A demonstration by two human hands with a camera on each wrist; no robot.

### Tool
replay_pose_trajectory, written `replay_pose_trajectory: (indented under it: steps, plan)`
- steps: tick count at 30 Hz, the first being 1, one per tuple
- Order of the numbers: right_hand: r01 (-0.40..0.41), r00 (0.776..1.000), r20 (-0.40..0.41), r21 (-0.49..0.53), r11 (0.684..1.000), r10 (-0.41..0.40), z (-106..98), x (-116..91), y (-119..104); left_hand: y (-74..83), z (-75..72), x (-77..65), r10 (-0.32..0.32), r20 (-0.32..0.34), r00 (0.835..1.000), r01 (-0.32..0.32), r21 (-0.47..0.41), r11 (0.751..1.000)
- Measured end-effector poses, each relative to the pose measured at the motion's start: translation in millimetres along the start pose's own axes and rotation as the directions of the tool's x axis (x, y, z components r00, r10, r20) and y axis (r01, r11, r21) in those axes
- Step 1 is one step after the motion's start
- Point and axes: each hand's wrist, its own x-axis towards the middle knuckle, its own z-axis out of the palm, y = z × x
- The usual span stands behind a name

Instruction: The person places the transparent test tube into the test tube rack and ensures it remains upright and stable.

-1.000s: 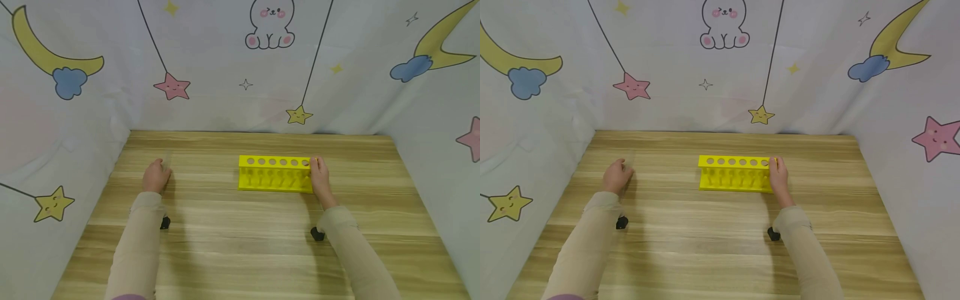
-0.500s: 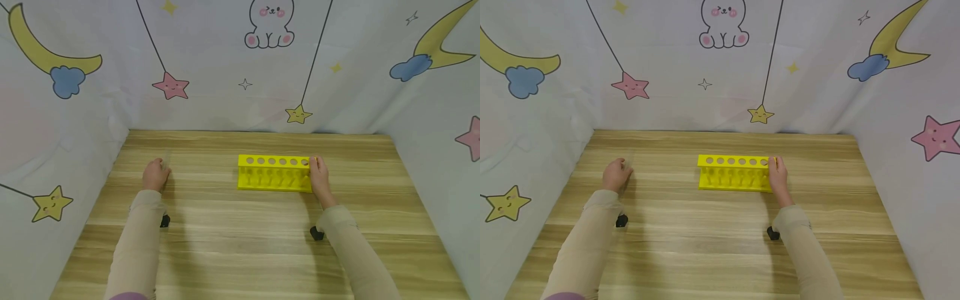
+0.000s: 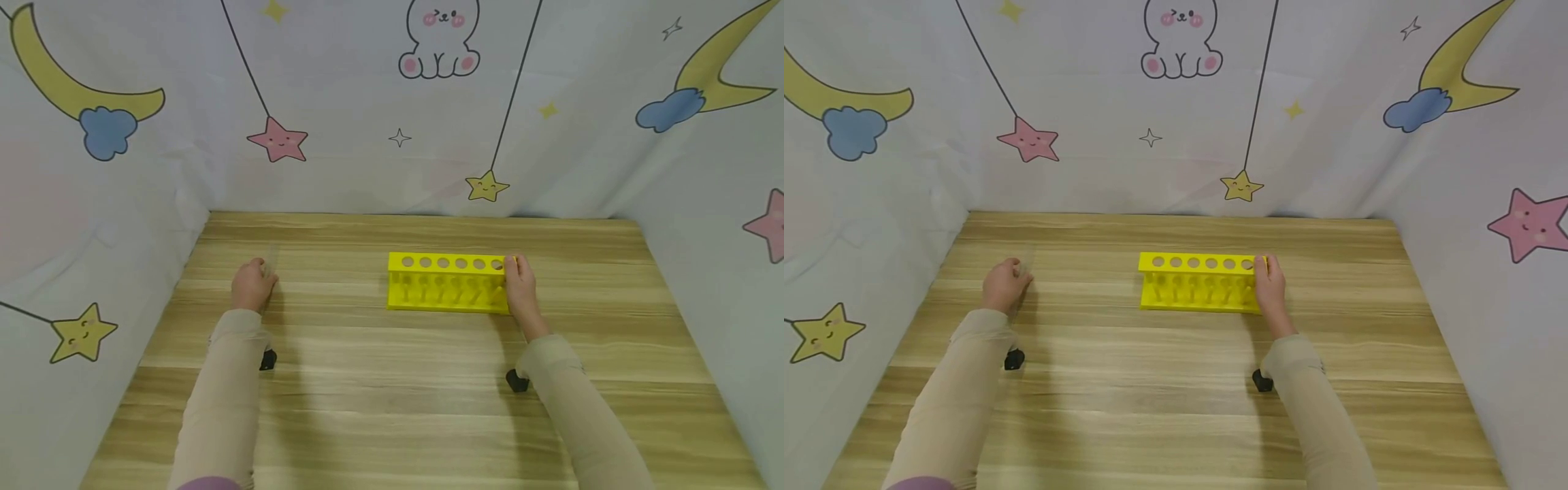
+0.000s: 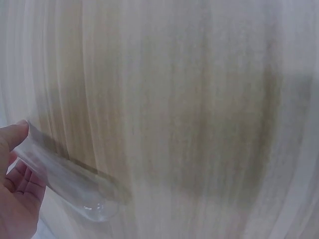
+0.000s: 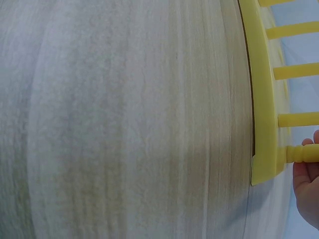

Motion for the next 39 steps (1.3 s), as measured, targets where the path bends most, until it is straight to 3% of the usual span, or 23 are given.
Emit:
replay_pose_trajectory:
  steps: [9,23,39]
  plan:
    - [0.01,1.0,0.001,0.023,1.0,-0.01,0.3,-0.5,-1.5,-2.2,-6.0,4.1,0.025,-0.006,1.0,-0.025,0.004,1.0]
    - [-0.005,1.0,0.013,0.013,1.0,0.005,-0.2,-2.4,-1.8,0.3,-18.8,0.4,0.004,0.041,0.999,-0.003,-0.033,0.999]
    - [0.004,1.0,-0.005,0.011,1.0,-0.004,0.7,-3.2,-1.4,8.9,-27.7,6.7,0.054,-0.045,0.998,-0.06,-0.131,0.99]
